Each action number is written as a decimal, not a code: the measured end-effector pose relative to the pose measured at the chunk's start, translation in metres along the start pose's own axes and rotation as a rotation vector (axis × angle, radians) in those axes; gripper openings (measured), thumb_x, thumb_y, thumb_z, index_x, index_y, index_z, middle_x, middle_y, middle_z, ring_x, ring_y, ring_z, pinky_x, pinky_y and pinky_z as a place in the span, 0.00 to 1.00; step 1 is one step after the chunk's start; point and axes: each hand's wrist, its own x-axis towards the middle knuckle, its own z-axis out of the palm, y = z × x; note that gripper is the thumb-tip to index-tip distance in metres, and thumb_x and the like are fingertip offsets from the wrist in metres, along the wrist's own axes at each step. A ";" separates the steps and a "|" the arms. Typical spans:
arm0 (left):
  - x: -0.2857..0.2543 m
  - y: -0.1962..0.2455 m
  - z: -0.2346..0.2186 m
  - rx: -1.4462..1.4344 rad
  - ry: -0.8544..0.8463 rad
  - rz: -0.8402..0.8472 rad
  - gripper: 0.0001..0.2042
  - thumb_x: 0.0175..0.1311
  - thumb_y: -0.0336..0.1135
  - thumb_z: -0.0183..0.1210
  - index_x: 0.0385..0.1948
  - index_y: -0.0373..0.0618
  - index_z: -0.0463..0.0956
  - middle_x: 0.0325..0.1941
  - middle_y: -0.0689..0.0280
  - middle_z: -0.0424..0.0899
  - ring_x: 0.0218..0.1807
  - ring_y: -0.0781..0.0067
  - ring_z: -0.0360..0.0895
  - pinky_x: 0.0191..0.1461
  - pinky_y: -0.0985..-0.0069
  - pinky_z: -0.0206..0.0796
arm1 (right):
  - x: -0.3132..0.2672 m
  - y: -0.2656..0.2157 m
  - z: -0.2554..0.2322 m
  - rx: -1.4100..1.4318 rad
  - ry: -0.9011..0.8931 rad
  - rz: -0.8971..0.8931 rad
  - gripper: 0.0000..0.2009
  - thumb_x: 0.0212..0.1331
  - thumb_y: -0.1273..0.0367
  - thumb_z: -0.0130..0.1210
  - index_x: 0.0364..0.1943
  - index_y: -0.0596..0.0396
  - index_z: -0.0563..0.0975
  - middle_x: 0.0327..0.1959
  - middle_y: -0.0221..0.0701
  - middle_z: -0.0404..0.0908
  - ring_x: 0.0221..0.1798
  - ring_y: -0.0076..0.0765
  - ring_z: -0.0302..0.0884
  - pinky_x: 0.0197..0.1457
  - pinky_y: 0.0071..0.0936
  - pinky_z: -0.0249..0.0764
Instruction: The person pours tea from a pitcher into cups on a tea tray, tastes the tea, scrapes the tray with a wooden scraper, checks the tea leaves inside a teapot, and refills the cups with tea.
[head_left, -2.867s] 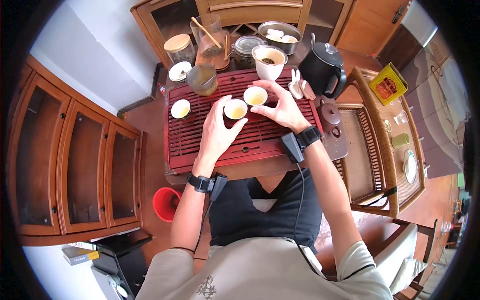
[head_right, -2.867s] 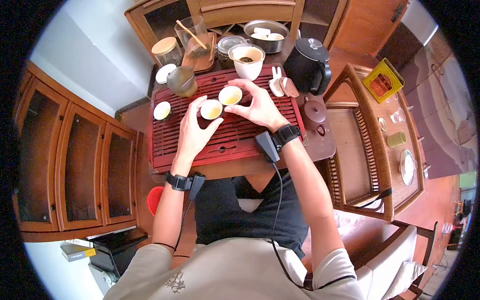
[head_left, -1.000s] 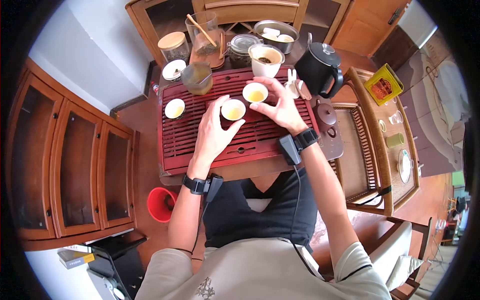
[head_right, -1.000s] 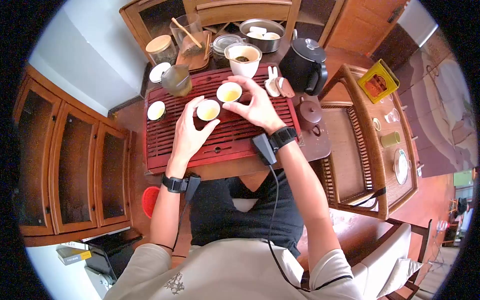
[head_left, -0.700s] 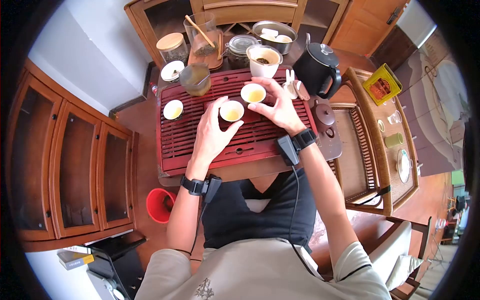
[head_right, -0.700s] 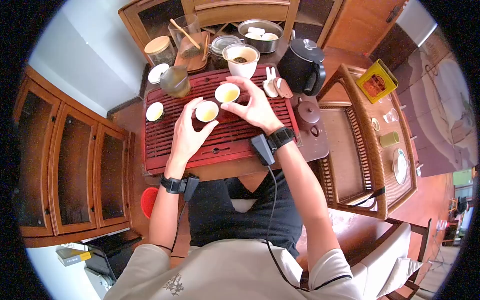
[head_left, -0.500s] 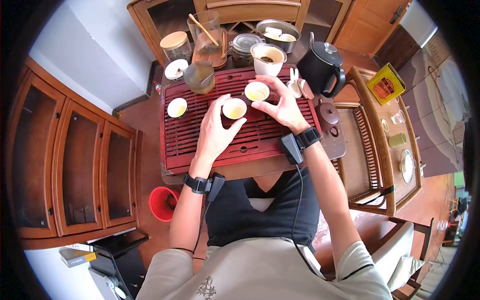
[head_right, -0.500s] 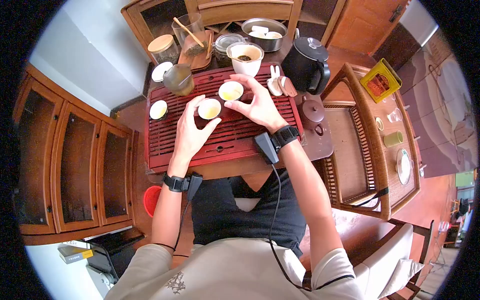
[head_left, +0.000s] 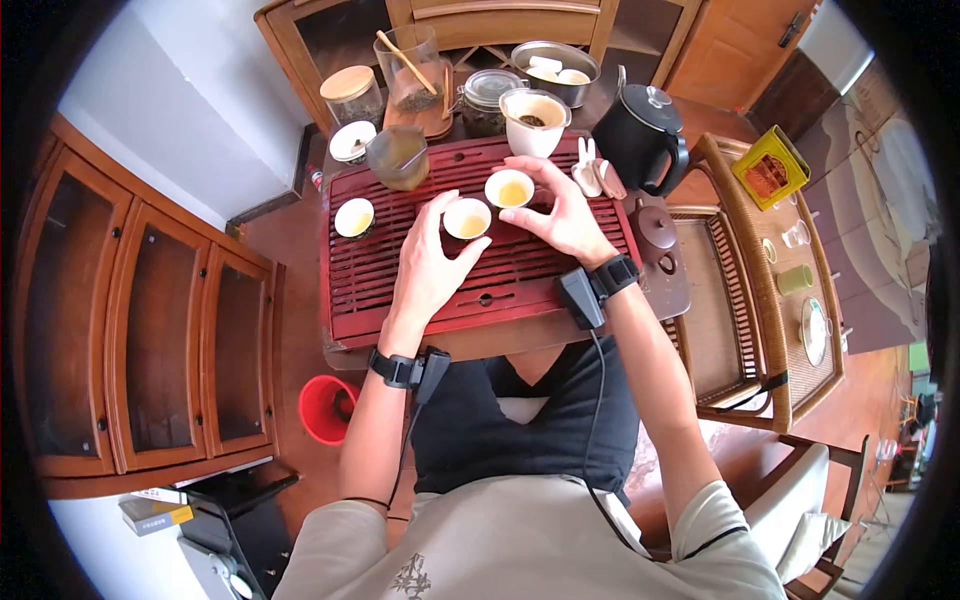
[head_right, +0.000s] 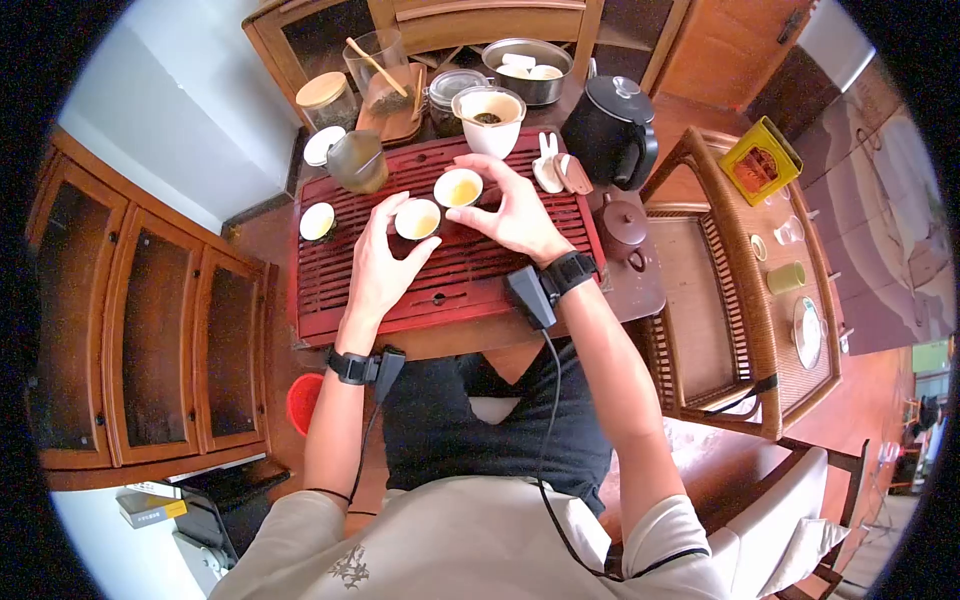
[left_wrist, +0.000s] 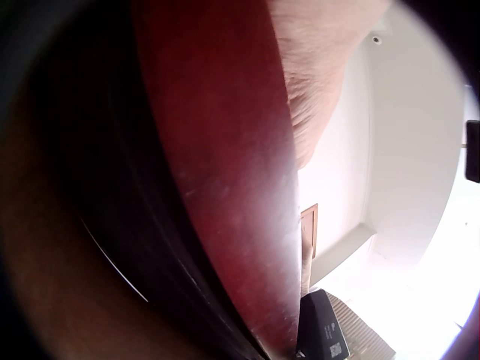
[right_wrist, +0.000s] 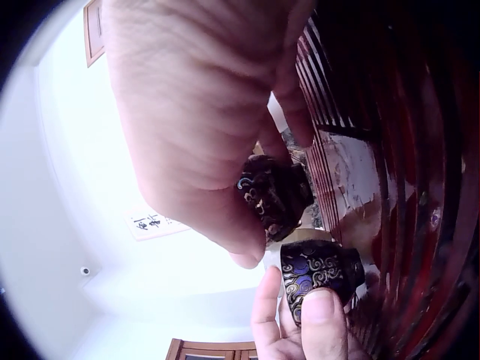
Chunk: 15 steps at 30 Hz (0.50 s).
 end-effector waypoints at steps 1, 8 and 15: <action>-0.001 -0.001 -0.001 0.002 -0.002 0.001 0.32 0.52 0.33 0.71 0.60 0.41 0.66 0.56 0.53 0.78 0.56 0.58 0.77 0.60 0.65 0.69 | 0.001 0.000 -0.001 -0.007 0.017 -0.021 0.30 0.53 0.72 0.68 0.61 0.55 0.68 0.58 0.32 0.77 0.59 0.28 0.74 0.60 0.28 0.71; -0.001 -0.001 0.000 0.014 -0.012 -0.018 0.32 0.52 0.32 0.71 0.60 0.41 0.66 0.56 0.53 0.78 0.56 0.58 0.78 0.61 0.65 0.69 | -0.001 -0.001 0.000 -0.001 -0.028 0.034 0.31 0.52 0.70 0.69 0.61 0.54 0.69 0.58 0.30 0.76 0.58 0.26 0.73 0.60 0.29 0.71; -0.001 0.000 0.001 0.007 -0.009 -0.028 0.32 0.52 0.32 0.71 0.59 0.42 0.66 0.56 0.53 0.78 0.56 0.57 0.77 0.61 0.65 0.69 | -0.001 0.000 0.000 -0.052 0.000 0.030 0.30 0.52 0.68 0.69 0.60 0.54 0.70 0.57 0.31 0.77 0.59 0.28 0.74 0.60 0.29 0.70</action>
